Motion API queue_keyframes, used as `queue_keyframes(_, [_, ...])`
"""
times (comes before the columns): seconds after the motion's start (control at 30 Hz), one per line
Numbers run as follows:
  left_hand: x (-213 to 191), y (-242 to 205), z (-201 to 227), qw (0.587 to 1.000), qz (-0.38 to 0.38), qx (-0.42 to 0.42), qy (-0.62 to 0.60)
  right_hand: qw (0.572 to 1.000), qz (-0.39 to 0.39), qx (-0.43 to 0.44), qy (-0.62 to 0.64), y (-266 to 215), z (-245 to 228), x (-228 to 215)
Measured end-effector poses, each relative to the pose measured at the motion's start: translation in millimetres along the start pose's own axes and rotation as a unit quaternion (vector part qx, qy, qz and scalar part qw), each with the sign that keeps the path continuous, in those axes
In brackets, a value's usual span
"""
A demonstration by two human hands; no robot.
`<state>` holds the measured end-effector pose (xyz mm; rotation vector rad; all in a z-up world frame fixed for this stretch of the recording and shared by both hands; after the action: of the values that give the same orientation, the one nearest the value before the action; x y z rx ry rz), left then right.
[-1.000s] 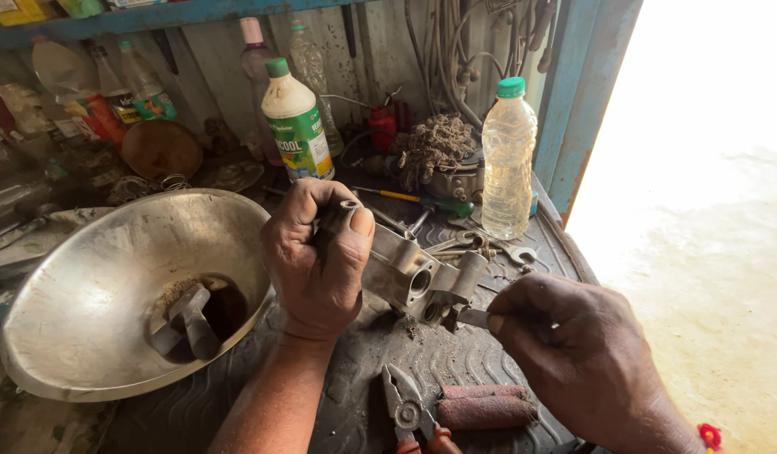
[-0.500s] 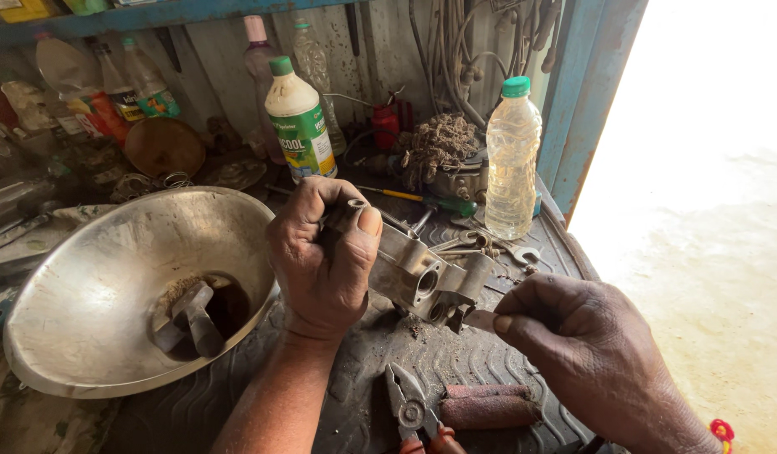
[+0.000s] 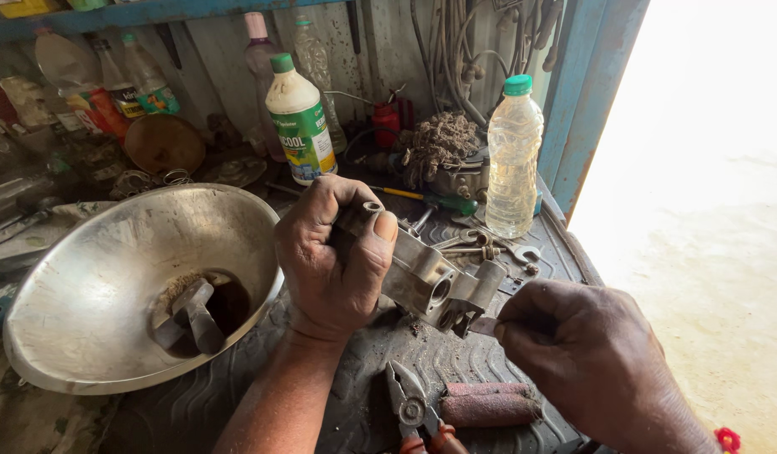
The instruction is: The person disassembles a metal mechanical part by hand using a screwdriver and pliers. They remove screws and separate the housing to reveal internal springs and a diaphragm.
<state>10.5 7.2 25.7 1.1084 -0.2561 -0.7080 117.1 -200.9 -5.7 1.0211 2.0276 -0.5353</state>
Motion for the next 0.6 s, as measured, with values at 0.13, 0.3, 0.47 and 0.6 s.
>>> queue_keyframes(0.13, [2.5,-0.2,1.9,1.000,0.000,-0.001,0.005,0.980,0.117,-0.123,-0.103,-8.6,-3.6,-1.5])
queue_keyframes(0.3, [0.7,0.7,2.0,0.999,0.015,0.012,0.040,0.886,0.299,-0.292,-0.202,-23.3,-9.8,-3.5])
queue_keyframes(0.47, [-5.0,6.5,0.5,0.997,0.046,0.016,0.067,0.901,0.347,-0.242,-0.095,-19.6,-10.3,-11.1])
queue_keyframes(0.6, [-2.4,6.3,-1.9,0.996,0.052,-0.008,0.065,0.906,0.318,-0.276,-0.045,-12.9,-11.2,-9.9])
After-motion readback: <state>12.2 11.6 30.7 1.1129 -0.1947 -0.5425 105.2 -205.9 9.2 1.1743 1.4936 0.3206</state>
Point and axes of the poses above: each hand's wrist, its own y-axis towards the middle knuckle, its own x-axis out of the palm, z = x × y, the point moved 3 cm from there along y, towards the middle knuckle, and after that the axes turned 3 degrees about -z, right-handed, at the moved point
